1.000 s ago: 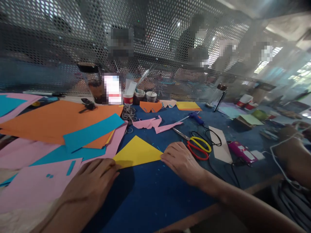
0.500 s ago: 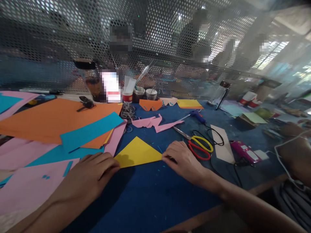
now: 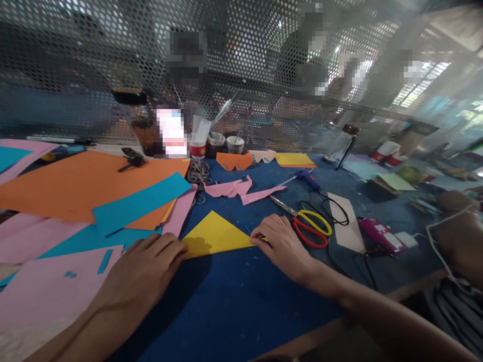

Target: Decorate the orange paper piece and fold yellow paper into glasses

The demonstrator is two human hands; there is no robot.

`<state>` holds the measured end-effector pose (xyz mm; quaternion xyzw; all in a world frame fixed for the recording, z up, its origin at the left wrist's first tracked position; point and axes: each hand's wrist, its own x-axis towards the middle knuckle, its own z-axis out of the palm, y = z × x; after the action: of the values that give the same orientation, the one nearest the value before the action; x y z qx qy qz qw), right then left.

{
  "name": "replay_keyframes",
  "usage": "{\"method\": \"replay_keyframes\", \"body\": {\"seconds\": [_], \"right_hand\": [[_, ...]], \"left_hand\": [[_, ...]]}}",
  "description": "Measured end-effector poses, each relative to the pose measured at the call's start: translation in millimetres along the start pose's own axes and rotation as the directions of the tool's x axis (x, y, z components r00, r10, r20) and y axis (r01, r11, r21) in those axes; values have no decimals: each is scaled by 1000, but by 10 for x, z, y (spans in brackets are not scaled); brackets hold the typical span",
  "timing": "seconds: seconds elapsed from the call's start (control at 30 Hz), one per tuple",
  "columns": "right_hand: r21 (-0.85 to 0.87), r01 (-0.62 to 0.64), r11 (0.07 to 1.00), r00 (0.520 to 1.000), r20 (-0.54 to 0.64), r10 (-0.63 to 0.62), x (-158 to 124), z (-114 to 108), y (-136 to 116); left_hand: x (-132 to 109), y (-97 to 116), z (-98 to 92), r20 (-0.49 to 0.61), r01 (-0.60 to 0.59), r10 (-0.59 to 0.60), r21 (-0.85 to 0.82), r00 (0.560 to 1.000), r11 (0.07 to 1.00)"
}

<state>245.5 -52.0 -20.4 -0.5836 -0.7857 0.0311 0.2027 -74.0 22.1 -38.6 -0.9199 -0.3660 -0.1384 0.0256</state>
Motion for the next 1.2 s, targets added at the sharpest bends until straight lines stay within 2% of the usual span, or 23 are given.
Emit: {"method": "replay_keyframes", "body": {"seconds": [0.17, 0.3, 0.37, 0.57, 0.83, 0.97, 1.07, 1.2], "right_hand": [[-84, 78, 993, 996, -36, -81, -36, 10, 1], [-189, 241, 952, 969, -6, -246, -58, -11, -31], [-233, 277, 932, 960, 18, -280, -65, -17, -63], [-245, 274, 930, 961, 46, -271, -87, 10, -105], [-262, 290, 920, 957, 96, -274, -95, 51, -102], [-265, 274, 924, 961, 102, -256, -106, 53, -118], [-264, 284, 922, 959, 102, -266, -112, 60, -109], [-234, 288, 929, 957, 105, -270, -110, 80, -95]], "left_hand": [[-94, 103, -4, -50, -176, 181, 93, 982, 980], [-163, 199, -4, -108, -188, 210, 183, 972, 965], [-178, 226, -5, -127, -174, 201, 200, 971, 964], [-217, 243, -38, -93, -164, 188, 217, 978, 962], [-300, 240, 74, -83, -137, 159, 226, 984, 964], [-239, 304, -19, -102, -170, 202, 255, 974, 952], [-210, 357, -84, -87, -164, 190, 246, 978, 955], [-235, 367, -74, -107, -144, 172, 233, 979, 962]]}}
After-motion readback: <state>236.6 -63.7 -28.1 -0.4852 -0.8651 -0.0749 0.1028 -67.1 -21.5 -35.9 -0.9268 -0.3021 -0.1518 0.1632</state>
